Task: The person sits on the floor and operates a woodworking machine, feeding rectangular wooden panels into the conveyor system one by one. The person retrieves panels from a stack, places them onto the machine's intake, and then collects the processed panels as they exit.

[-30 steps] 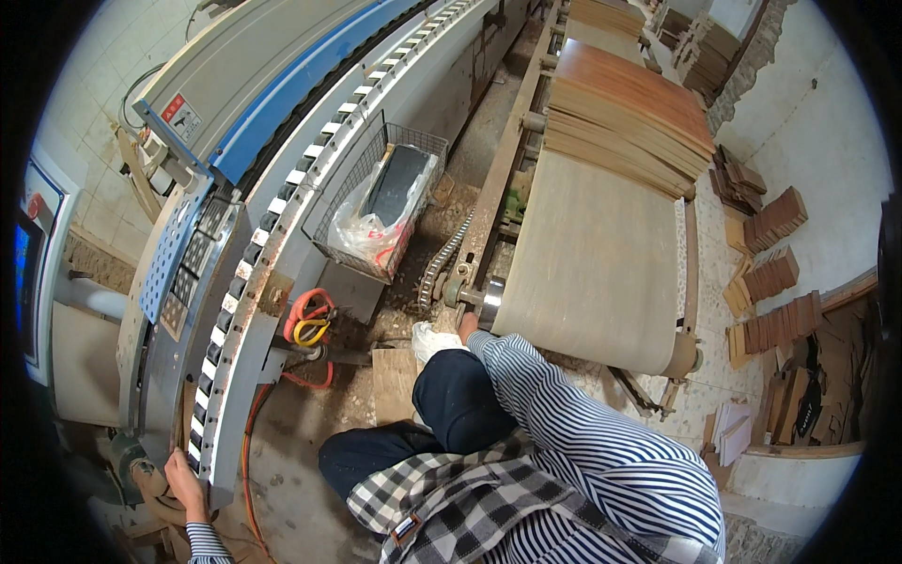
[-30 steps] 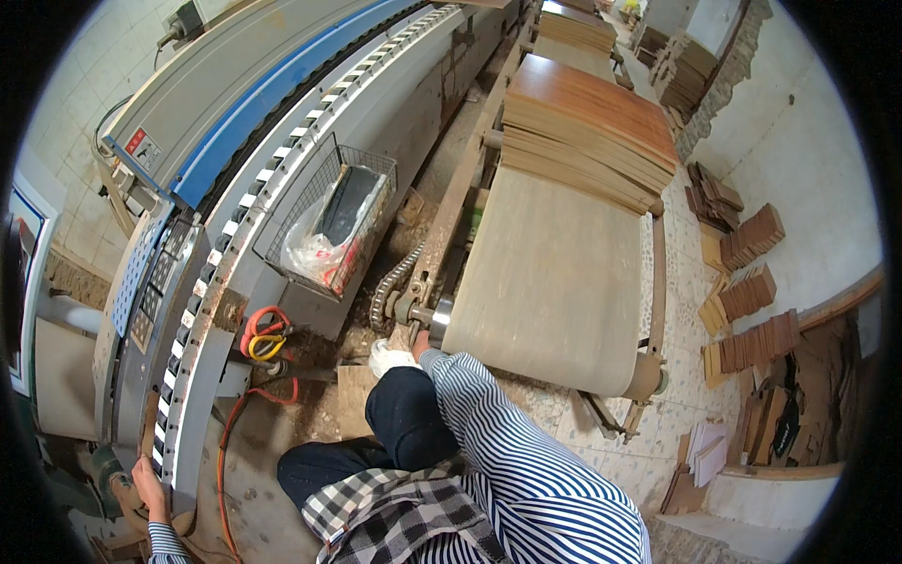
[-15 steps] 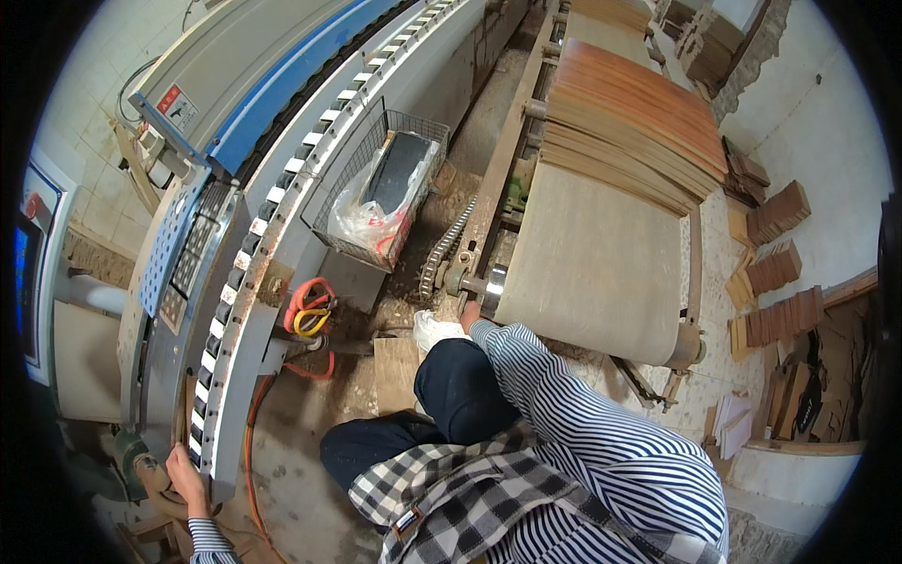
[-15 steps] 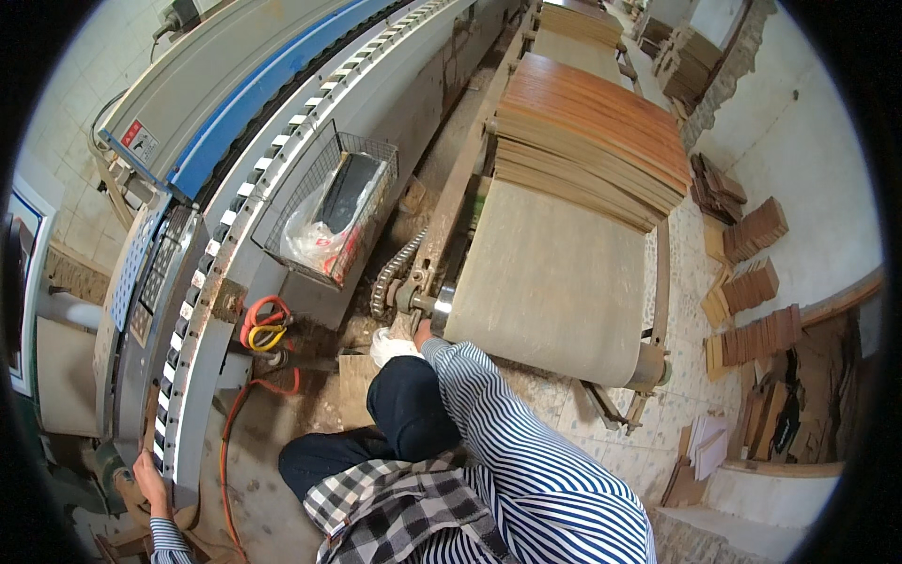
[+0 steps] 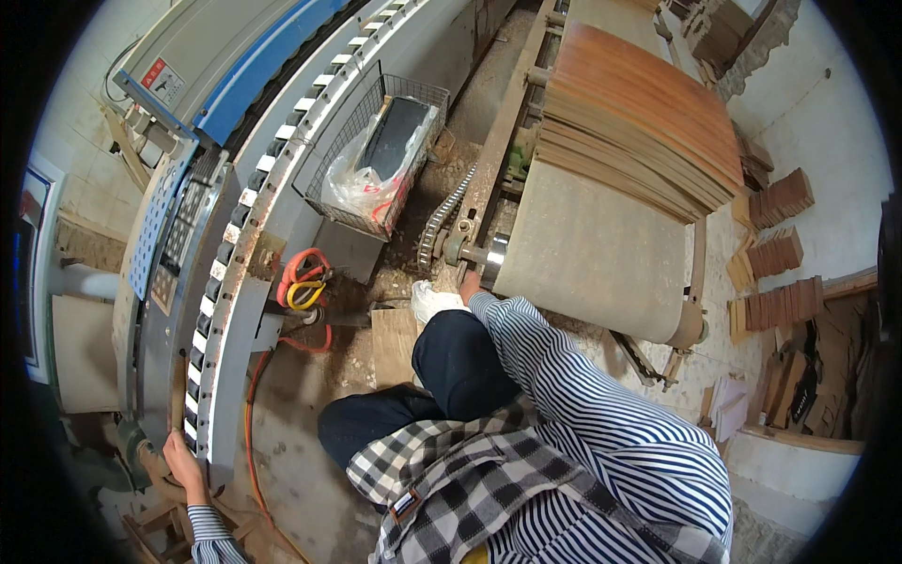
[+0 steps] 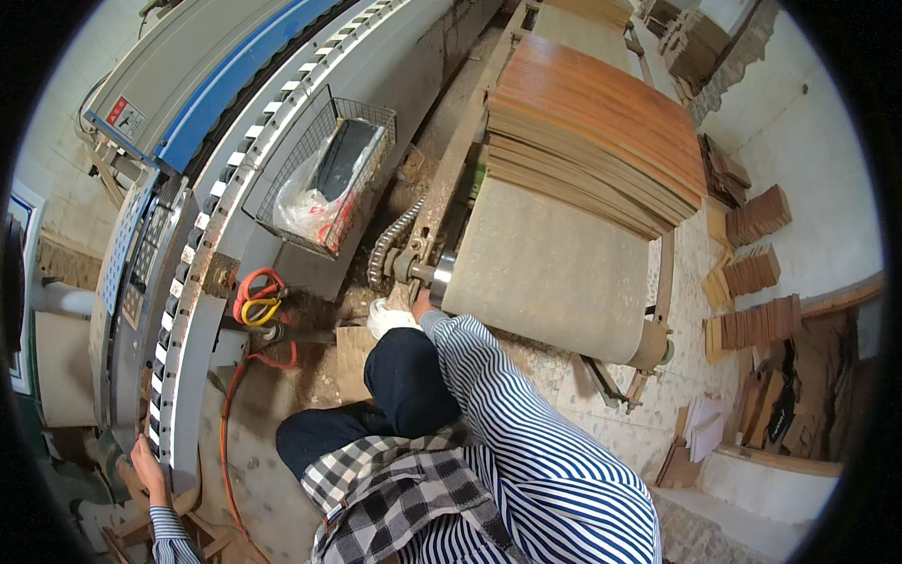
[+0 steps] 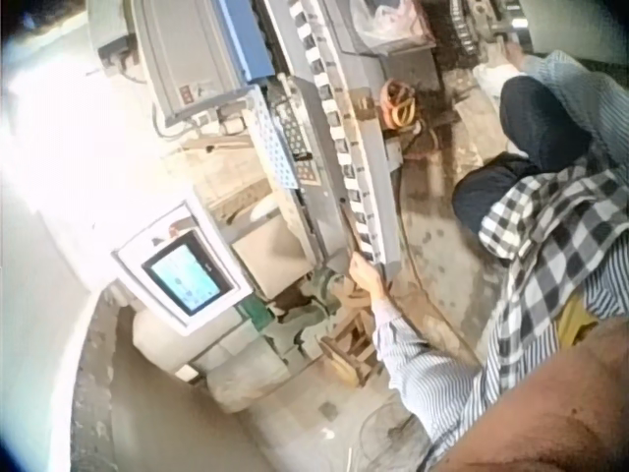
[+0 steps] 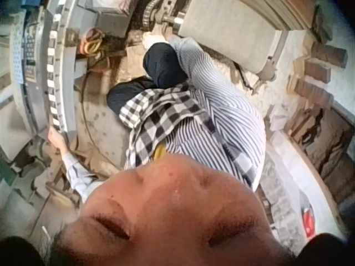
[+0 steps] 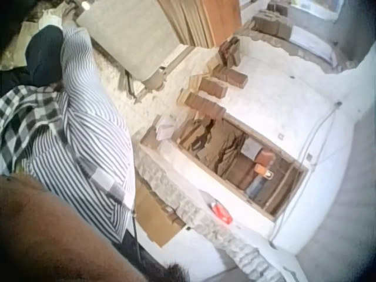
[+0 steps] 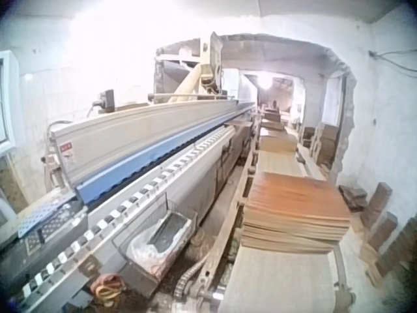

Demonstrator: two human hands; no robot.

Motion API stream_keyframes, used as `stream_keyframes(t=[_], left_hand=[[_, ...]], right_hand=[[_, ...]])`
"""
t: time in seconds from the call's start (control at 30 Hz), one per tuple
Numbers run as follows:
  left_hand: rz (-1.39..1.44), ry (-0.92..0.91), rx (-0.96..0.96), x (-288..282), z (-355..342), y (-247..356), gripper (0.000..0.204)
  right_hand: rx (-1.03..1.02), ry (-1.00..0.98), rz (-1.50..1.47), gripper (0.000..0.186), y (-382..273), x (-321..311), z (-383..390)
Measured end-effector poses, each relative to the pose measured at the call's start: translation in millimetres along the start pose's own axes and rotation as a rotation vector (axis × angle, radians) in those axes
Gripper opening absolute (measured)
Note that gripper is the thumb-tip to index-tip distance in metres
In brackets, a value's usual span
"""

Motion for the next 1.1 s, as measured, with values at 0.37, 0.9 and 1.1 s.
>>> stream_keyframes(t=[0.37, 0.9, 1.1], left_hand=[[0.072, -0.021, 0.055, 0, -7, 0, 0.037], [0.061, 0.014, 0.030, 4, -5, -13, 0.037], [0.053, 0.043, 0.030, 0, -6, -4, 0.038]], right_hand=[[0.021, -0.032, -0.046, 0.042, -22, 26, -75], [0.022, -0.070, 0.031, 0.035, -7, 6, -21], [0.023, 0.046, -0.014, 0.031, 4, 4, 2]])
Point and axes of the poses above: each hand's wrist, its own z-axis away from the middle knuckle, its own x-axis out of the palm, y = z × x, the point moved 6 cm from there along -z, towards the middle knuckle, and after that the axes turned 9 degrees about -y, right-handed, at the moved point
